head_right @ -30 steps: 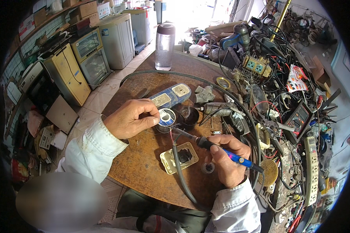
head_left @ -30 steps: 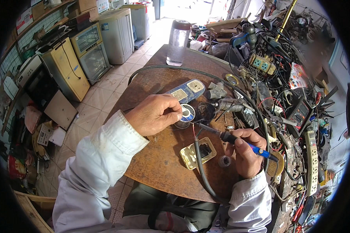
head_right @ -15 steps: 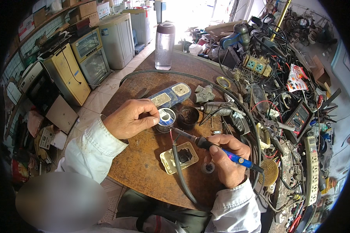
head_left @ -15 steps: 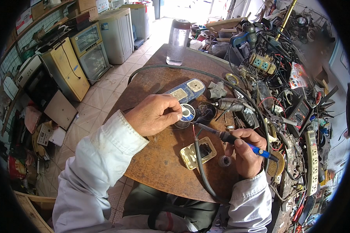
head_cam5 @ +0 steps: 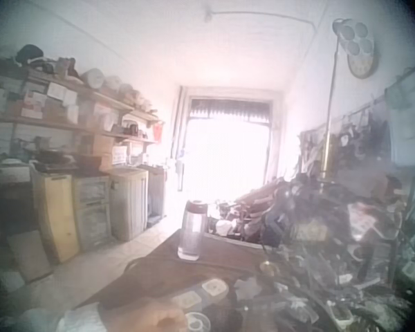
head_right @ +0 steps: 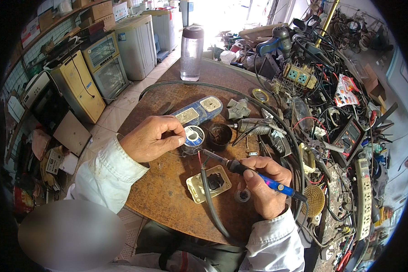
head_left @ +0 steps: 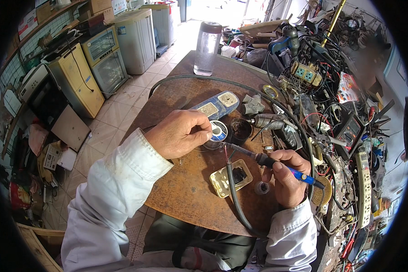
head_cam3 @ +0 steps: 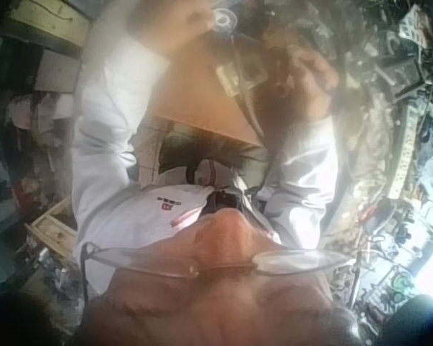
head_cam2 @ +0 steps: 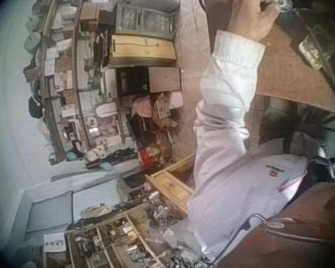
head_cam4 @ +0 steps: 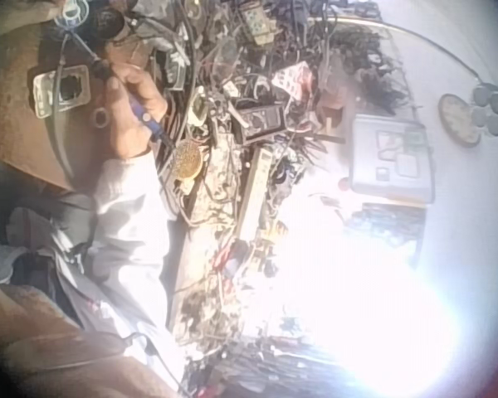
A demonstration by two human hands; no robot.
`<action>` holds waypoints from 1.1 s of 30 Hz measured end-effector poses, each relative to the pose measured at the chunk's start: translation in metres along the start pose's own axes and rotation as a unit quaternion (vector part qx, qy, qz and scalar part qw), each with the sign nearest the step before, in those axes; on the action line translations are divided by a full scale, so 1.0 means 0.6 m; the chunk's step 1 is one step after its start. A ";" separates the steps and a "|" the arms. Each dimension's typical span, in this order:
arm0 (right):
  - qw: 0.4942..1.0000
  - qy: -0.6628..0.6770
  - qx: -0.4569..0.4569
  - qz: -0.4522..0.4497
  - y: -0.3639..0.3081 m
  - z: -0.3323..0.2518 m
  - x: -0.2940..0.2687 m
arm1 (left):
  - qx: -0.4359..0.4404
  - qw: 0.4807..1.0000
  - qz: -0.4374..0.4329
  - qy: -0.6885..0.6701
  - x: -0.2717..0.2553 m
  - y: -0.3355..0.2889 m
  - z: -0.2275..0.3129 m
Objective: The person uses a soldering iron and solder wire to tin and join two exposed wire ends on a cluttered workbench. The person holds the wires steady with one hand while applying heat and solder with the other, then inspects the joint.
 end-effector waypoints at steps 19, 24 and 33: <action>1.000 0.000 0.001 0.003 -0.001 -0.001 0.003 | -0.004 1.000 -0.003 -0.002 0.002 0.001 -0.004; 1.000 0.000 0.009 0.013 -0.002 -0.001 0.001 | -0.006 1.000 -0.006 0.006 0.002 0.001 -0.003; 1.000 -0.002 0.007 0.007 -0.001 -0.003 0.003 | -0.017 1.000 -0.010 -0.001 0.004 0.003 -0.004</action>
Point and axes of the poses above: each hand's wrist, its own y-axis towards the middle knuckle, its own x-axis out of the palm, z = x × y, the point moved 4 cm from there along y, towards the middle knuckle, and after that the axes turned 6 degrees about y, right-handed, at the moved point
